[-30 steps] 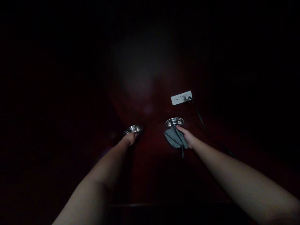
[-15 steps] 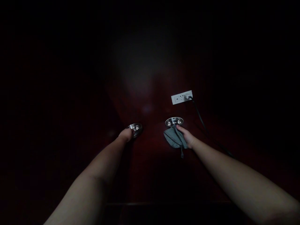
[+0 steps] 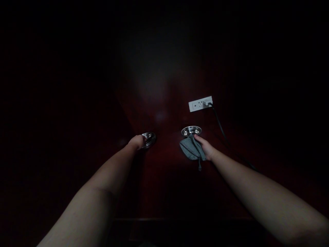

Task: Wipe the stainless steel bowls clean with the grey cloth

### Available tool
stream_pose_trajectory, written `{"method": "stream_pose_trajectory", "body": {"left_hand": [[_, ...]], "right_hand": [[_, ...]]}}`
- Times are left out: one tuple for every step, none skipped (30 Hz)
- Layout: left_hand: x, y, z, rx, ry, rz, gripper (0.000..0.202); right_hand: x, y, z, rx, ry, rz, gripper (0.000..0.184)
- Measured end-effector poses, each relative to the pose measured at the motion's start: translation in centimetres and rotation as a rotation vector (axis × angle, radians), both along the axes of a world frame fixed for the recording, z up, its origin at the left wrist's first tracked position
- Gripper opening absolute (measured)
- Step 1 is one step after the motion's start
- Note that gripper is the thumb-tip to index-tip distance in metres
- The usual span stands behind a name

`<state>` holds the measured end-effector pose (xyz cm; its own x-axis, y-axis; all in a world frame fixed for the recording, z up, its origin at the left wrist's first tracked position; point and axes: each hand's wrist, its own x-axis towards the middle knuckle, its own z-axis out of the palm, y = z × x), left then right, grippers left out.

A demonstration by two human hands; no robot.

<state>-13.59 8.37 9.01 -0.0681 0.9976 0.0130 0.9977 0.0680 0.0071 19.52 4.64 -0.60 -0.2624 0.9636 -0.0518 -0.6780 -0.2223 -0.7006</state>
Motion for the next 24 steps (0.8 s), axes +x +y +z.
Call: {"method": "stream_pose_trajectory", "body": {"left_hand": [[0.0,0.1,0.1,0.013,-0.004,0.001,0.021],[-0.1,0.1,0.1,0.025,-0.009,0.002,0.018],[-0.2,0.1,0.2,0.039,-0.017,0.002,0.018],[-0.2,0.0,0.2,0.057,-0.026,0.004,0.019],[-0.3,-0.1,0.3,0.079,-0.035,0.007,0.022],[-0.4,-0.2,0.4,0.107,-0.046,0.013,0.024],[-0.5,-0.3,0.6,0.140,-0.059,0.019,0.024],[-0.6,-0.5,0.8,0.179,-0.074,0.025,0.024],[-0.6,-0.8,1.0,0.222,-0.091,0.029,0.024],[-0.6,-1.0,1.3,0.266,-0.112,0.029,0.023],[-0.5,-1.3,1.6,0.313,-0.134,0.024,0.023],[-0.4,-1.7,1.9,0.359,-0.157,0.009,0.023],[-0.1,-2.2,2.0,0.407,-0.177,-0.016,0.025],[0.2,-2.8,2.1,0.455,-0.198,-0.048,0.027],[0.6,-3.5,2.0,0.494,-0.217,-0.083,0.028],[1.0,-4.3,1.8,0.526,-0.232,-0.124,0.028],[1.6,-5.2,1.4,0.561,-0.253,-0.187,0.026],[2.2,-6.2,0.9,0.626,-0.301,-0.320,0.024],[2.9,-7.3,0.2,0.666,-0.335,-0.458,0.022],[3.6,-8.3,-0.5,0.691,-0.353,-0.582,0.020],[4.3,-9.4,-1.2,0.698,-0.356,-0.686,0.018],[5.1,-10.3,-1.8,0.687,-0.346,-0.770,0.018],[5.8,-11.1,-2.3,0.668,-0.337,-0.828,0.019],[6.5,-11.8,-2.8,0.640,-0.326,-0.870,0.020]], "right_hand": [[0.0,0.0,0.1,-0.061,-0.023,0.061,0.025],[0.0,0.0,0.1,-0.106,-0.036,0.102,0.028],[0.0,-0.1,0.2,-0.135,-0.038,0.123,0.031],[0.1,-0.1,0.3,-0.139,-0.031,0.114,0.032],[0.1,-0.1,0.3,-0.133,-0.023,0.095,0.032],[0.1,-0.1,0.4,-0.127,-0.019,0.078,0.032],[0.1,-0.2,0.4,-0.122,-0.019,0.068,0.032],[0.1,-0.2,0.4,-0.122,-0.025,0.064,0.032],[0.1,-0.2,0.5,-0.125,-0.031,0.065,0.032],[0.0,-0.3,0.5,-0.131,-0.035,0.068,0.032],[0.0,-0.3,0.6,-0.138,-0.036,0.072,0.031],[0.0,-0.3,0.6,-0.145,-0.037,0.074,0.031],[0.0,-0.2,0.6,-0.149,-0.040,0.076,0.030],[0.0,-0.1,0.6,-0.149,-0.046,0.077,0.029],[0.0,0.0,0.5,-0.143,-0.055,0.077,0.028],[-0.1,0.1,0.4,-0.135,-0.068,0.076,0.026],[-0.1,0.3,0.3,-0.123,-0.078,0.074,0.025],[-0.1,0.5,0.2,-0.112,-0.086,0.068,0.024],[-0.1,0.6,0.1,-0.104,-0.090,0.059,0.024],[-0.1,0.7,0.1,-0.099,-0.091,0.049,0.025],[-0.1,0.7,0.1,-0.098,-0.091,0.038,0.026],[-0.1,0.7,0.2,-0.094,-0.088,0.030,0.029],[-0.1,0.6,0.2,-0.084,-0.083,0.036,0.031],[0.0,0.5,0.3,-0.068,-0.076,0.054,0.033]]}}
